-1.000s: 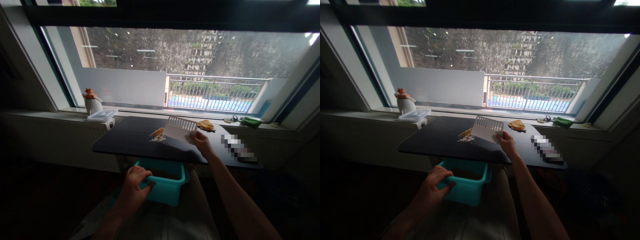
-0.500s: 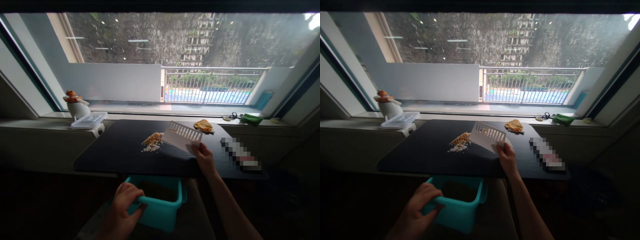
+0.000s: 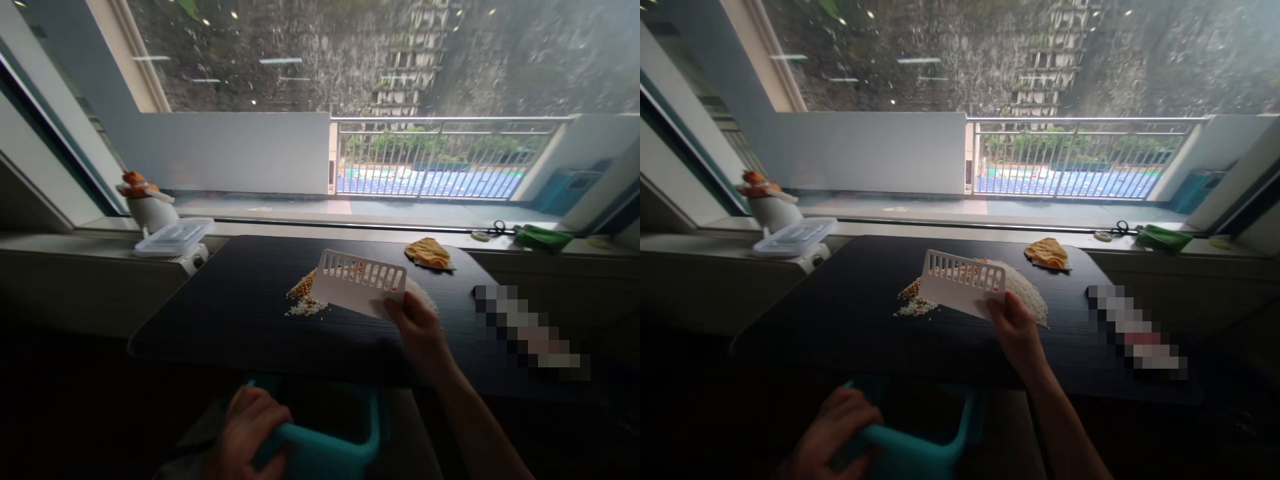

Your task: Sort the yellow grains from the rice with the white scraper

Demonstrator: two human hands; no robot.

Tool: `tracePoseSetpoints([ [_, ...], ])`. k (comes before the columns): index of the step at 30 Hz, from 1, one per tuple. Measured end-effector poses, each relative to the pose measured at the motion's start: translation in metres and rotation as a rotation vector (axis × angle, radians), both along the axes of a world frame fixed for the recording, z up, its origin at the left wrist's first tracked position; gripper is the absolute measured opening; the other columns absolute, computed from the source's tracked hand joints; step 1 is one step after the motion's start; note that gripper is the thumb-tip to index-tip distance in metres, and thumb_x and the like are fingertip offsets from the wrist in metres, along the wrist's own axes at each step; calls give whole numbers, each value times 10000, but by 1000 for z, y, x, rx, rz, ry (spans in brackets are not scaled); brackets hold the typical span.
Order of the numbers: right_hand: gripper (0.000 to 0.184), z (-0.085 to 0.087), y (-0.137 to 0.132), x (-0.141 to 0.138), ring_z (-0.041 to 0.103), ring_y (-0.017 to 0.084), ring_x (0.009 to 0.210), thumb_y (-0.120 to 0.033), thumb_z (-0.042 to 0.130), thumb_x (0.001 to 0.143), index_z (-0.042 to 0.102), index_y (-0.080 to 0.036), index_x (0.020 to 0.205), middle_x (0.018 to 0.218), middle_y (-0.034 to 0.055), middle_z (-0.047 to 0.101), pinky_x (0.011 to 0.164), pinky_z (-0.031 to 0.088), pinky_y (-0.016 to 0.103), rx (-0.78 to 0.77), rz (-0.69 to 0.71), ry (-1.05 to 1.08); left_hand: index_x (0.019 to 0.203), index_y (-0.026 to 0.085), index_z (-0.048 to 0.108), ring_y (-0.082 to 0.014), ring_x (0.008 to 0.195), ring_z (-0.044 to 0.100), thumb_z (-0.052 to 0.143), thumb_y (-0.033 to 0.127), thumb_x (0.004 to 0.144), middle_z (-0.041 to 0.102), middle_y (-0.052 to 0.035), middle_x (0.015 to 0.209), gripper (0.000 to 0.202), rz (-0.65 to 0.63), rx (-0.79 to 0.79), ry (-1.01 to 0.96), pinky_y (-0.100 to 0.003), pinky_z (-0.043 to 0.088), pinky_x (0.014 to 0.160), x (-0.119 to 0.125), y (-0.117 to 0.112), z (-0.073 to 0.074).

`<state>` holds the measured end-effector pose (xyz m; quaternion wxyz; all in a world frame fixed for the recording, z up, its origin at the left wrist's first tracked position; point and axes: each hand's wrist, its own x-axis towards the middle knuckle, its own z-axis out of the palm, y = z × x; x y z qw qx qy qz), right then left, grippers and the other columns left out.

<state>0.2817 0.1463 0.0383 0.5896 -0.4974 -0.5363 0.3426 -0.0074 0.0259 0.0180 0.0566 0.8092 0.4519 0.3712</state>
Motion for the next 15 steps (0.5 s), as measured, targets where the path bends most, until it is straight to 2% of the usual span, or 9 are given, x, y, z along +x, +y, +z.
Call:
tracePoseSetpoints([
  [6, 310, 11, 10, -5, 642, 203, 762, -433, 663, 778, 686, -199, 980, 849, 30, 722, 688, 507, 316, -43, 101, -36, 866, 233, 614, -200, 776, 623, 594, 107, 766, 666, 8, 757, 163, -6, 8, 13, -305, 521, 720, -4, -5, 3],
  [15, 347, 9, 8, 3, 669, 221, 801, -429, 702, 729, 704, -191, 981, 881, 47, 741, 707, 528, 318, -103, 129, 9, 851, 233, 593, -186, 737, 602, 612, 86, 773, 648, 22, 733, 167, 4, 27, -2, -310, 510, 725, -5, -6, 2],
])
